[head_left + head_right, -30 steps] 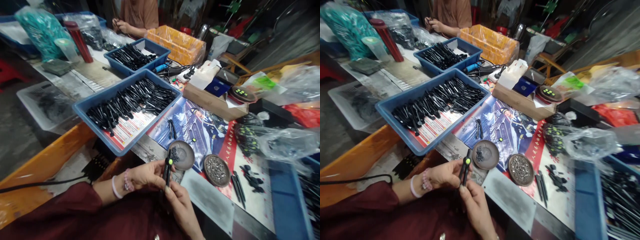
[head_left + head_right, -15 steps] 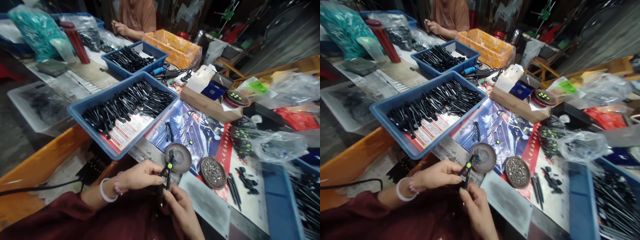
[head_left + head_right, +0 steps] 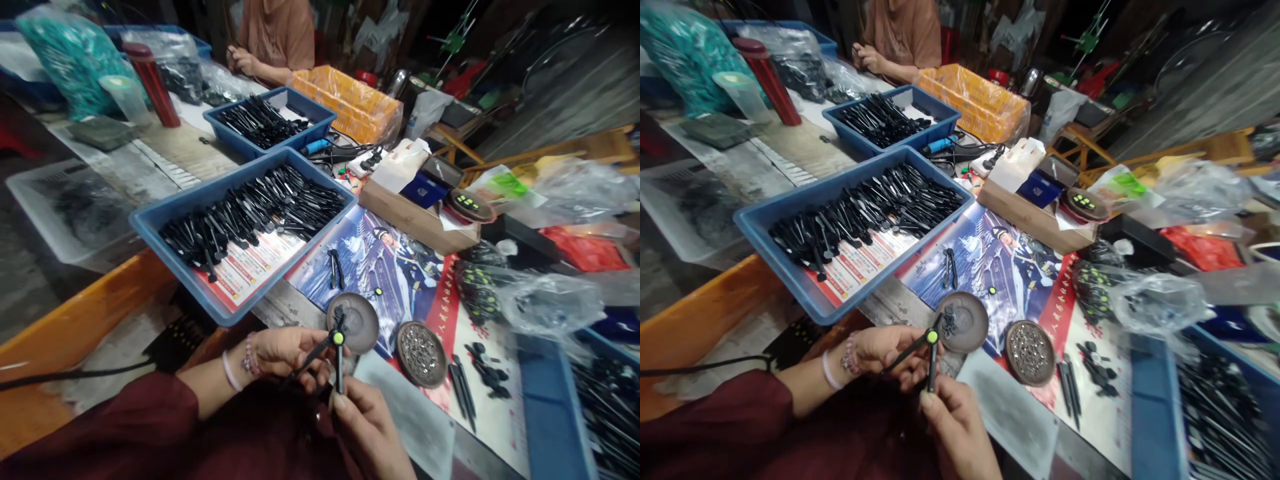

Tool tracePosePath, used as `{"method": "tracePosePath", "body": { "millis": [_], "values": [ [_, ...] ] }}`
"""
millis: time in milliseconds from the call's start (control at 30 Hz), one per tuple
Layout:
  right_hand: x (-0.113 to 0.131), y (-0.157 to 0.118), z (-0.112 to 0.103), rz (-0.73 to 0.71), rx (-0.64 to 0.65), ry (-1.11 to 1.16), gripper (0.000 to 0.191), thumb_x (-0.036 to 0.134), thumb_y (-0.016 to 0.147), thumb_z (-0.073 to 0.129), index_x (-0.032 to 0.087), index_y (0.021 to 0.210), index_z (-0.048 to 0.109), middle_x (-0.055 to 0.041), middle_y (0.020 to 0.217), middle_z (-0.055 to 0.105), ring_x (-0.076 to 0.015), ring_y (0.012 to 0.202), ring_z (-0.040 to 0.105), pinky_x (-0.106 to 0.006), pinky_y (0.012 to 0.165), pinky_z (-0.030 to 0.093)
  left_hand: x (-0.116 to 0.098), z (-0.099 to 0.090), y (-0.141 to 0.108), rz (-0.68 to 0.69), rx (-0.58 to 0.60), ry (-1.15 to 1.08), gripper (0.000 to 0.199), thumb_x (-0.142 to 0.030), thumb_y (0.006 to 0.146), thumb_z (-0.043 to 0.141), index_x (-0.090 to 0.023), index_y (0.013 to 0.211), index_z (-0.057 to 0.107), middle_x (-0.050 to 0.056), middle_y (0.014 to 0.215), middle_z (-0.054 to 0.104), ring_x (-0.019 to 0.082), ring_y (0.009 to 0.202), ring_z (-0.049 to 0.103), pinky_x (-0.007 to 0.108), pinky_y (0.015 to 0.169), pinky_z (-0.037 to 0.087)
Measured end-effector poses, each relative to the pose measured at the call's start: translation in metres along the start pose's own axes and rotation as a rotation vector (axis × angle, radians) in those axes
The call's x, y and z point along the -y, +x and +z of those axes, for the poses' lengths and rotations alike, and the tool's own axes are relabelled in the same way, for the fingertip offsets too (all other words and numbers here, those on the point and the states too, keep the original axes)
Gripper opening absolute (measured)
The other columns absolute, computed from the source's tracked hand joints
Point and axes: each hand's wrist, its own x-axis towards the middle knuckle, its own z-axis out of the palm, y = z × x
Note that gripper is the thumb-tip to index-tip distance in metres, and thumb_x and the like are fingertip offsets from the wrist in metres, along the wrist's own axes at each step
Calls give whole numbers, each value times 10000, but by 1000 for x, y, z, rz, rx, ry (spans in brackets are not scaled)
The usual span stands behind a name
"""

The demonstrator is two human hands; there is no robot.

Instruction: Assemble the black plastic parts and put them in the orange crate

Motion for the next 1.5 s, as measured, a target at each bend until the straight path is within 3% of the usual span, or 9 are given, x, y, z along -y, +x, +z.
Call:
{"method": "tracePosePath", "body": {
  "millis": [233,333,467,600,833,967,1133,1300,1500],
  "values": [
    [-16,9,20,-133,-110,-72,317,451,942,536,191,1023,697,-47,839,616,-179,779,527,-283,733,444,3,27,1,128,-188,98,579,-167,552,906,-168,1086,681,-13,786,629,65,618,567,140,559,419],
    [-18,13,20,-86,-137,-78,337,467,950,520,174,1026,669,-28,774,581,-144,669,495,-245,614,423,4,31,3,125,-323,178,495,-203,613,872,-149,1069,686,0,831,622,80,685,558,160,626,426],
    [-22,16,15,18,-184,-60,381,524,922,544,152,887,620,35,611,440,-91,494,380,-208,450,314,3,38,2,170,-504,551,186,-263,797,694,-96,878,686,-7,730,558,97,674,481,185,608,372],
    [-28,15,14,45,-197,-56,377,513,895,591,154,780,582,33,618,440,-88,513,391,-200,454,318,1,43,-1,168,-583,941,174,-237,826,600,-99,731,647,-41,611,442,85,594,375,194,541,294],
    [-3,-2,0,112,-121,104,424,505,827,669,160,641,508,23,594,413,-101,575,344,-218,516,295,-23,49,-30,-58,-461,719,284,-289,791,683,-116,1014,719,-14,661,584,86,575,462,183,527,325],
    [15,-7,-9,132,-8,56,440,486,815,685,170,606,461,27,592,368,-102,580,309,-220,513,270,-29,32,-34,-110,-236,456,446,-354,710,798,-146,1091,698,-16,659,597,73,539,477,171,506,350],
    [8,-3,1,82,4,114,372,497,852,636,159,707,580,-26,694,522,-150,669,435,-267,626,370,-12,6,-17,-44,34,115,675,-438,514,911,-127,1069,686,39,855,649,117,711,596,196,607,469],
    [-2,-2,16,-2,-30,-82,363,502,883,592,154,803,657,-33,737,556,-156,701,458,-265,659,380,1,14,-9,5,-9,85,560,-251,482,945,-112,962,694,46,830,683,108,687,615,186,618,469],
    [-15,12,37,-18,-101,20,436,574,873,564,156,752,591,31,564,427,-88,464,355,-212,441,294,7,25,-1,59,-198,11,415,-167,537,914,-136,872,672,-8,723,650,79,593,589,163,544,444]
  ]
}}
